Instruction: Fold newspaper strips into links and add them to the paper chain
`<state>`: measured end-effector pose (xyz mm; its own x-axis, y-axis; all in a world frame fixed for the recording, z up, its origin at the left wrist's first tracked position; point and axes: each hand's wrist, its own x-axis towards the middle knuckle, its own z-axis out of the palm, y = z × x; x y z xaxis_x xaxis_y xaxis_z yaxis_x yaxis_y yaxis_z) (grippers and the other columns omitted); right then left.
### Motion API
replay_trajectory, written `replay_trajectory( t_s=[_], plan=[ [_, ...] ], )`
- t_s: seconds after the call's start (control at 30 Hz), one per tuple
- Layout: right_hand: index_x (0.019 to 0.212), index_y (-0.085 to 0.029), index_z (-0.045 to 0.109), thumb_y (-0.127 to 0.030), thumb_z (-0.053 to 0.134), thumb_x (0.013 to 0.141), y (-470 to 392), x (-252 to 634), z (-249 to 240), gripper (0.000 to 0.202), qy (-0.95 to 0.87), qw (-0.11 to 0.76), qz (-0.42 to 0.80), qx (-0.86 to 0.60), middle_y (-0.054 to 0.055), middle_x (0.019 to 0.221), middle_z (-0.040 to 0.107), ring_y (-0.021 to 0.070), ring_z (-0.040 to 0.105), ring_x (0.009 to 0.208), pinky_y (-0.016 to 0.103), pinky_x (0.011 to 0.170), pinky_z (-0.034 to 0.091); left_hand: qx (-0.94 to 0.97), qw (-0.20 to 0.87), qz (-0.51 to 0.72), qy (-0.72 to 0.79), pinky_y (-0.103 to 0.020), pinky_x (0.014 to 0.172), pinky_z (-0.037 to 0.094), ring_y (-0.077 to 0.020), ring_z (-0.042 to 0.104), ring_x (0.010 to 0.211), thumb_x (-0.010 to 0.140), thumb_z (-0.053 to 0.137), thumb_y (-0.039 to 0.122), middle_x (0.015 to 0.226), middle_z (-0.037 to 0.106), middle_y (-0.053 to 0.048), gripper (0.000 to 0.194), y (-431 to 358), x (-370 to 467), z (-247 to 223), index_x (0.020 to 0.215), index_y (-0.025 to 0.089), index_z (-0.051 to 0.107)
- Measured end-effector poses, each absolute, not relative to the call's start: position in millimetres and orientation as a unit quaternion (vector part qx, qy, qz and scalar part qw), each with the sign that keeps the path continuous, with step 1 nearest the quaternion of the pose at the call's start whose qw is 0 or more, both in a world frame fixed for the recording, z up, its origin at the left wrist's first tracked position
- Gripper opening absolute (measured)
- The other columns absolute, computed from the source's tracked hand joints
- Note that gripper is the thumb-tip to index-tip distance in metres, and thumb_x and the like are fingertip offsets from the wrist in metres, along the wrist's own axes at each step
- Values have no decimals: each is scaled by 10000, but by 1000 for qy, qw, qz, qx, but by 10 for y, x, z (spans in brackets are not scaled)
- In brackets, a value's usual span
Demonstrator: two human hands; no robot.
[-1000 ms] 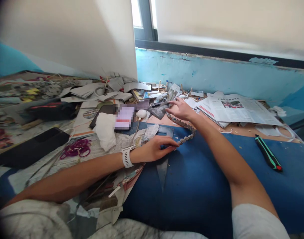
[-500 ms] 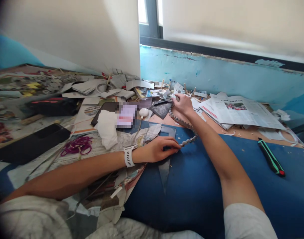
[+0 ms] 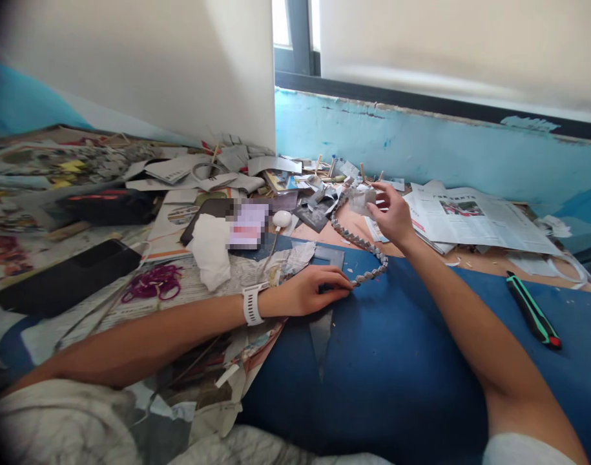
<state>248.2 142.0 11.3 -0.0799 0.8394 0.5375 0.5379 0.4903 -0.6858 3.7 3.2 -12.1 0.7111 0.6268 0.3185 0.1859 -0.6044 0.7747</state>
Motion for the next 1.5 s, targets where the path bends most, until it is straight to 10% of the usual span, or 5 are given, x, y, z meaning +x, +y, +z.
replay_trajectory(
  t_s=[0.33,0.63,1.1,1.33,1.5],
  plan=[
    [1281,-313,693,-365,880,793,222,2728,193,525,-603,441,494,-445,54,1124,786,235,753,1006,358,833,645,613,510,479,367,-363,923,635,-250,688,1184,844,828,378,1433,605,-178,654,144,60,-26,1389,190,520],
    [1093,-326,762,-409,868,799,-41,2659,0,323,-603,502,385,-487,28,1053,798,261,779,989,425,894,666,528,633,457,335,-307,727,678,-162,769,698,827,832,347,830,775,-48,306,76,78,19,1010,117,746],
    [1085,-411,807,-206,658,936,-227,2670,-4,293,-732,446,322,-402,9,1125,778,271,747,1063,426,876,653,524,653,446,317,-331,746,693,-193,787,764,860,811,319,931,767,-62,356,29,62,12,1144,131,706],
    [1210,-335,762,-454,610,984,-228,2677,-23,298,-576,452,531,-427,53,1162,766,287,766,978,435,718,702,538,626,456,334,-350,826,687,-194,795,842,832,842,335,981,802,-78,451,34,90,-58,1212,138,700],
    [1160,-327,770,-428,790,884,-288,2589,-83,294,-622,448,422,-484,34,1028,798,240,798,798,370,718,707,540,632,437,342,-373,853,681,-203,799,821,807,859,333,934,803,-84,406,11,98,-22,1118,111,718]
  ],
)
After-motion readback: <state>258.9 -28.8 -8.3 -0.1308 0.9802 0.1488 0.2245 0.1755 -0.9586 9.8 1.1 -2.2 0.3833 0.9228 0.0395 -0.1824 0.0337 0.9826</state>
